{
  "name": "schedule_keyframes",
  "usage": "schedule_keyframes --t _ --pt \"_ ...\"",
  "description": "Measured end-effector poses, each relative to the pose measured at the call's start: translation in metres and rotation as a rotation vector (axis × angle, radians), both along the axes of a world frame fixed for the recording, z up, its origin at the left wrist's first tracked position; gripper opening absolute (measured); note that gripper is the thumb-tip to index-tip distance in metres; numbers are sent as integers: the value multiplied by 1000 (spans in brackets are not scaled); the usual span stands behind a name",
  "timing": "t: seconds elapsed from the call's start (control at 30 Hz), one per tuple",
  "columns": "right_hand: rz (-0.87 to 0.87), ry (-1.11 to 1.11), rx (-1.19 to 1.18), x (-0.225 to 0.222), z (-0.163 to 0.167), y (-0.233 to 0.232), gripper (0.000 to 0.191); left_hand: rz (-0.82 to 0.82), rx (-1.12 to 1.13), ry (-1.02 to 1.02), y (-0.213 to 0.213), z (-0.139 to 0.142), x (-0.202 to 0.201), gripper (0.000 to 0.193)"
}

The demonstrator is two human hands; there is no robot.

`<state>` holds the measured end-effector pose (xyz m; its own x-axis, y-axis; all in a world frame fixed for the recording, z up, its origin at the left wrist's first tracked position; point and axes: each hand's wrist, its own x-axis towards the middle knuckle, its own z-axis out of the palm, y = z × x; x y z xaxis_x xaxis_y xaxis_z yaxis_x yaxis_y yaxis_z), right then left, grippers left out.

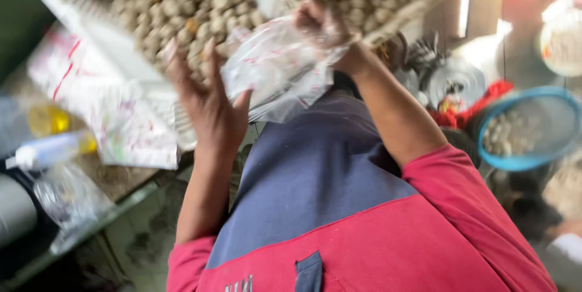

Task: The person picks meatballs by hand from white plastic crates and packs them into a clear plastic bag, then ties the bag and sets it down. The person also slides and repositions full crates of meatballs on the table between bags.

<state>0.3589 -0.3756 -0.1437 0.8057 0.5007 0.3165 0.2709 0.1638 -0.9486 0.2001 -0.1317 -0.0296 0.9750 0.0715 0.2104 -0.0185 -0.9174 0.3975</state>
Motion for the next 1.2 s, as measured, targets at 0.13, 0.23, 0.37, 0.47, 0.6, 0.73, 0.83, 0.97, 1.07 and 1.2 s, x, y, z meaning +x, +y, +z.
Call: schedule_keyframes --t 0.13,0.23,0.37,0.47,0.6,0.73,0.83,0.97,1.07,1.2 --pt "62 53 -92 14 9 25 9 105 -46 244 13 -5 35 43" --pt "-62 -118 -377 23 15 42 13 144 -222 143 19 -15 28 18" --pt "-270 -312 -785 15 31 63 21 195 -417 -52 20 -20 12 31" --pt "-436 -630 -733 -7 49 71 43 109 -361 -124 12 -21 13 41" --pt "-207 -791 -529 -32 58 68 36 419 -798 71 -7 -31 31 13" --pt "28 -901 -681 -8 41 34 38 347 -999 -89 -12 -48 43 9" --pt "79 -573 -441 47 23 -17 32 369 -1047 -118 -11 -55 44 9" --pt "130 -526 -1132 123 13 -89 23 569 -1111 -57 -16 -58 48 13" --pt "443 -787 -1413 154 1 -119 31 581 -1227 -120 -27 -65 59 11" --pt "568 -680 -1470 165 -29 -120 22 715 -1316 -190 -30 -69 65 9"
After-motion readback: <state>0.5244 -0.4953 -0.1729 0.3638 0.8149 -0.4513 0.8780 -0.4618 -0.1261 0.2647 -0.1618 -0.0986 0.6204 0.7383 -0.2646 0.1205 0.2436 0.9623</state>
